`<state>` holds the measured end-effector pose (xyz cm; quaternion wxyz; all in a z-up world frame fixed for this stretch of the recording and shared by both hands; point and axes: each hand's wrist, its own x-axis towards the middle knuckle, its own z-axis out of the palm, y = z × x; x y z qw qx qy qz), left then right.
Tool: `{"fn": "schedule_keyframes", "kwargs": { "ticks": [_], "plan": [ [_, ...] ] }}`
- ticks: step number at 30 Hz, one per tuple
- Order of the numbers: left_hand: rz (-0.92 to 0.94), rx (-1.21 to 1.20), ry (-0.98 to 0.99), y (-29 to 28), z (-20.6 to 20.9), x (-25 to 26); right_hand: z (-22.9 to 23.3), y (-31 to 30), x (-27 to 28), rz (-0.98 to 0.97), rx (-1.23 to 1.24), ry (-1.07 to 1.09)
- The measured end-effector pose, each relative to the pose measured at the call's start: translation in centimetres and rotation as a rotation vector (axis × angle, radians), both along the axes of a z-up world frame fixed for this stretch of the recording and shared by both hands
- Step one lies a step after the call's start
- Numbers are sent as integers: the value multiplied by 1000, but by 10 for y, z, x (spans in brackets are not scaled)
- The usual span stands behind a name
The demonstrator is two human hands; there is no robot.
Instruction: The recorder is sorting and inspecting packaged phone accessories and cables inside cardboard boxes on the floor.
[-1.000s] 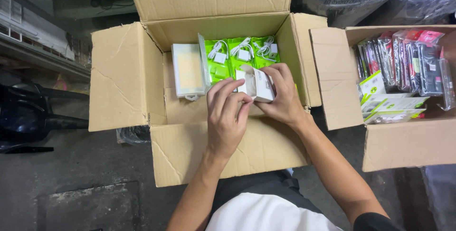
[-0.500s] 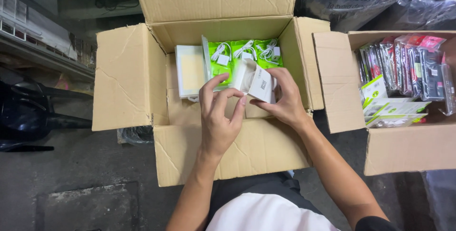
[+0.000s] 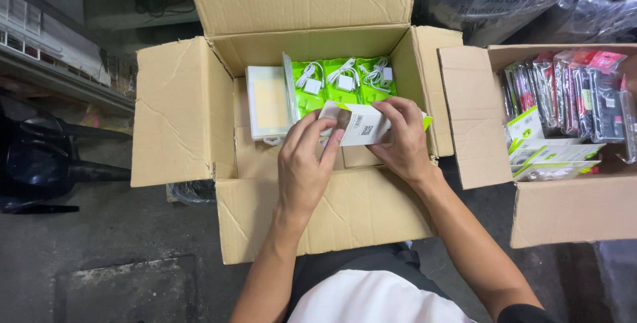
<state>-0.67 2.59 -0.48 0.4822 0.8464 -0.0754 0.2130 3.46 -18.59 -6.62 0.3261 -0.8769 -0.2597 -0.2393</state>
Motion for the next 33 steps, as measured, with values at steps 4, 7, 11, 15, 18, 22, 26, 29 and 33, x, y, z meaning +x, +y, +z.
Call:
{"fn": "schedule_keyframes", "kwargs": {
  "ticks": [4, 7, 11, 15, 18, 22, 26, 29, 33],
  "plan": [
    [-35, -6, 25, 3, -1, 2, 10, -4, -1, 7, -68, 41],
    [-57, -63, 110, 3, 1, 5, 16, -7, 0, 17, -103, 44],
    [-78, -257, 283, 1, 1, 8, 20, -10, -1, 22, -102, 42],
    [-66, -301, 297, 0, -3, 9, 24, -10, 0, 49, -83, 47],
    [-22, -119, 124, -2, -16, 7, 25, -10, -2, 45, -114, 47],
    [17, 48, 29, -3, -30, 8, 33, -10, -3, 39, -180, 15],
    [47, 111, 93, 1, -33, 10, 44, -11, -5, 65, -266, 45],
    [52, 104, 93, 2, -30, 12, 50, -11, -7, 81, -303, 88],
    [44, 64, 65, 2, -33, 15, 52, -11, -8, 95, -320, 127]
  ]
}}
